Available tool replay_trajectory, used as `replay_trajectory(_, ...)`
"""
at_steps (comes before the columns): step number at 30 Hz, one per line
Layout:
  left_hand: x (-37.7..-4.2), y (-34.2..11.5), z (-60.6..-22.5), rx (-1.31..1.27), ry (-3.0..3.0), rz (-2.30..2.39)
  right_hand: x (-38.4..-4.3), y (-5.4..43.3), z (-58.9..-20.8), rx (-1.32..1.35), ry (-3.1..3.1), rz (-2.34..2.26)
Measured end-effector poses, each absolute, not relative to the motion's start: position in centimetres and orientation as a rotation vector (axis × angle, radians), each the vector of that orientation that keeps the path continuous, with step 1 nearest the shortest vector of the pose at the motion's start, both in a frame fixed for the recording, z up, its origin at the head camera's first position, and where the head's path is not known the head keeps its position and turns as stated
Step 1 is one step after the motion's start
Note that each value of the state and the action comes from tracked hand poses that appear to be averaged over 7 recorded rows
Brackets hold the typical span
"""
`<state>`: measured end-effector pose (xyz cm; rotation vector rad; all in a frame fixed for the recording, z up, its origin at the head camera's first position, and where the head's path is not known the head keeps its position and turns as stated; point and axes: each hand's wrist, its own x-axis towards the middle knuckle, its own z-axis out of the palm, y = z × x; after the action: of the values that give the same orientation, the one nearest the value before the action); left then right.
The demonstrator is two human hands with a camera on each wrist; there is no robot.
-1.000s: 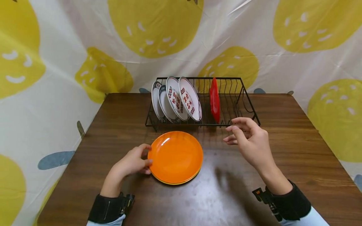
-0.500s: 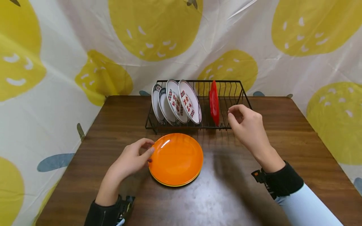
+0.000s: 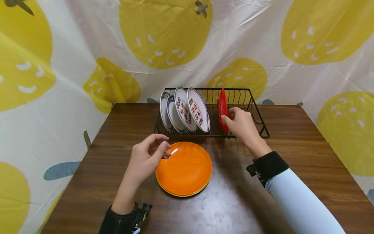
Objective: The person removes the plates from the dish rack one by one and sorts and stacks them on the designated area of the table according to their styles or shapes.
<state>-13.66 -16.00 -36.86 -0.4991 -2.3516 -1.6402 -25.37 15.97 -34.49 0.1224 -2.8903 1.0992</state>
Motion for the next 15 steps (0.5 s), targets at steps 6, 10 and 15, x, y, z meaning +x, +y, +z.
replay_trajectory(6, -13.9, -15.5, -36.5, -0.504, -2.358, -1.652, -26.5, 15.4, -34.7, 0.086, -2.935, 1.099)
replay_trajectory(10, -13.9, -15.3, -36.4, -0.503, -2.361, -1.663, -26.9, 15.2, -35.0, 0.086, -2.947, 1.091)
replay_trajectory(15, -14.0, -15.4, -36.4, -0.496, -2.36, -1.674, -27.2, 15.2, -35.5, 0.095, -2.952, 1.097)
